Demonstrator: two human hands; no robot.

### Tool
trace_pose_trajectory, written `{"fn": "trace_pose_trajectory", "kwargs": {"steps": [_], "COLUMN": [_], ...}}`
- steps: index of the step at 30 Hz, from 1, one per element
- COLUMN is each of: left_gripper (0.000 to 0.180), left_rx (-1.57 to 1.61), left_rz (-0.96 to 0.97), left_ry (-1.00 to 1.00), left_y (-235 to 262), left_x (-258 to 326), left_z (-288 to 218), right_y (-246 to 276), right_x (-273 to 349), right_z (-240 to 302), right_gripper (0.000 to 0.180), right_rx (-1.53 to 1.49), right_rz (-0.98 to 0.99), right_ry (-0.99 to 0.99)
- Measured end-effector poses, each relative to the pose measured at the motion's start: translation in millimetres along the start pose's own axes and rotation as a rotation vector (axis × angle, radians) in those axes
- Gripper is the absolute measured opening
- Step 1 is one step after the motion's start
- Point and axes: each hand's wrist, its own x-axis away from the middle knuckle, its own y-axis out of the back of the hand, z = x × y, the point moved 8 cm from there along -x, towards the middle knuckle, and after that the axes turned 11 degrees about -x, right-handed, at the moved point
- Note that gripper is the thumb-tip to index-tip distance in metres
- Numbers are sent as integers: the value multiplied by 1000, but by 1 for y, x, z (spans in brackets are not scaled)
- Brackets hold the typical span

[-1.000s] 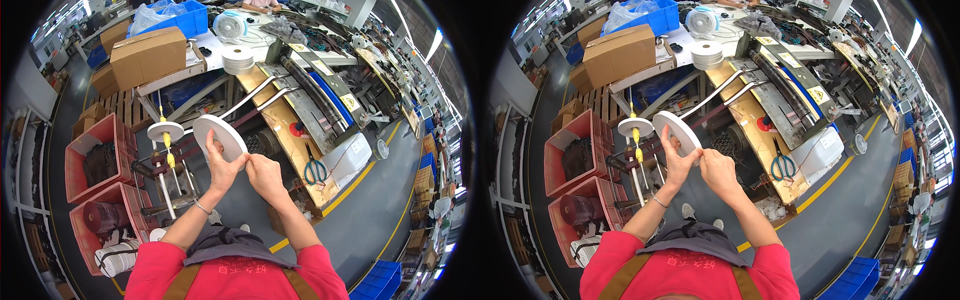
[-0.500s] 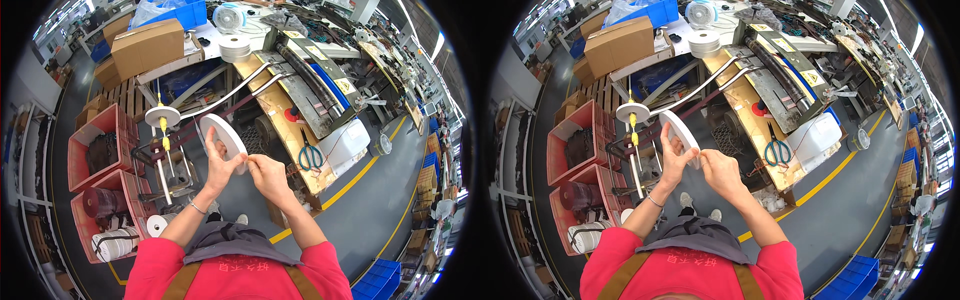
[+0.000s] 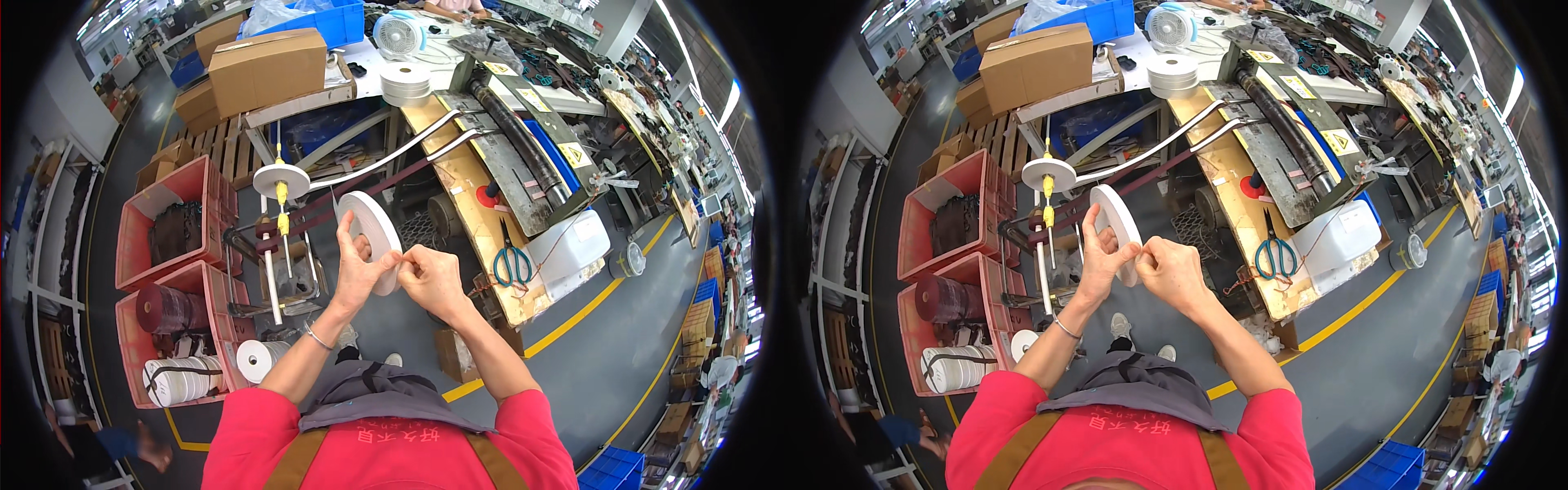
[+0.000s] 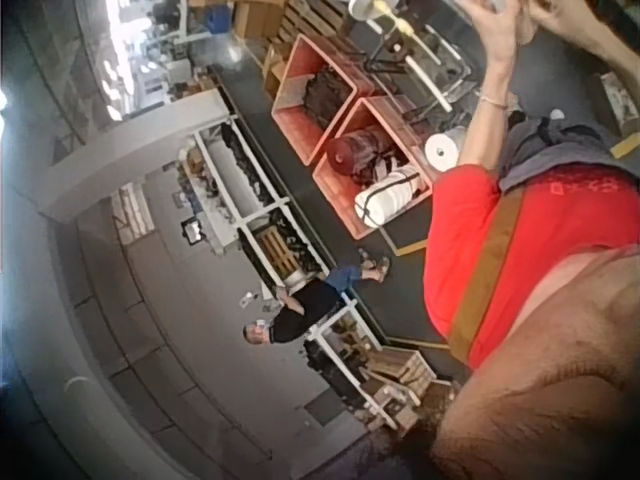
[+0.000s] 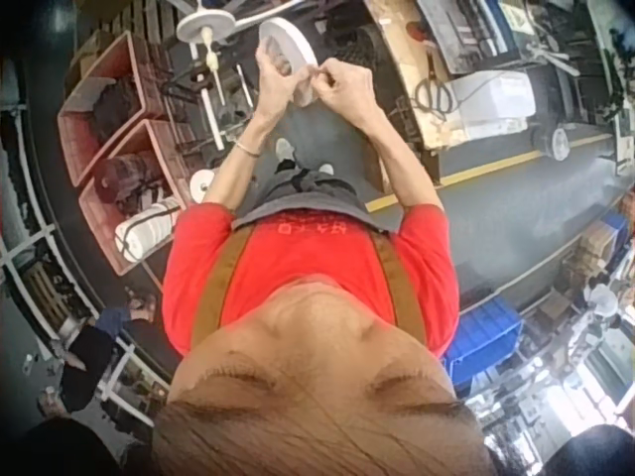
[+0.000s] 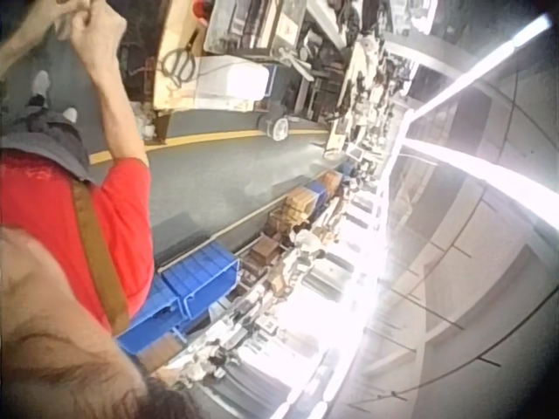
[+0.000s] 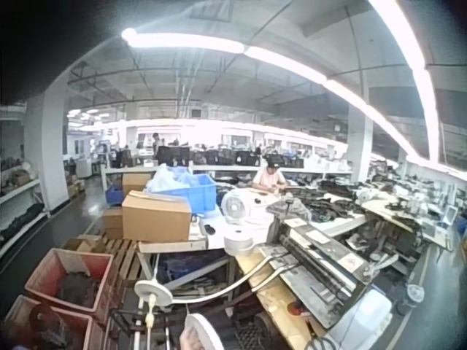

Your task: The person assembles straps by cutting white tape and attaching it to a maroon fabric strip. They use scissors to trim the tape and then fold the tape over the edges of the fabric to create a finished strap. The process involves repeated cutting, folding, and pressing of the materials.

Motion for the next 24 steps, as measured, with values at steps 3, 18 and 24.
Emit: {"fn": "trace_pose_trajectory", "kwargs": {"steps": [3, 18, 24], "left_gripper": [93, 99, 101], "left_rx": [138, -243, -27], "left_rz": [89, -225, -31], "left_ry": [40, -231, -39], "left_y": [-4, 12, 6], "left_x": [4, 5, 4], "left_z": [-8, -21, -7], "right_y": [3, -10, -3], "right_x": [2, -3, 1], "right_z": [-5, -2, -3], "right_gripper": [6, 4, 4], "right_rx": [-13, 91, -61], "right_rz": [-16, 25, -36], "right_ry": [-27, 2, 14]}}
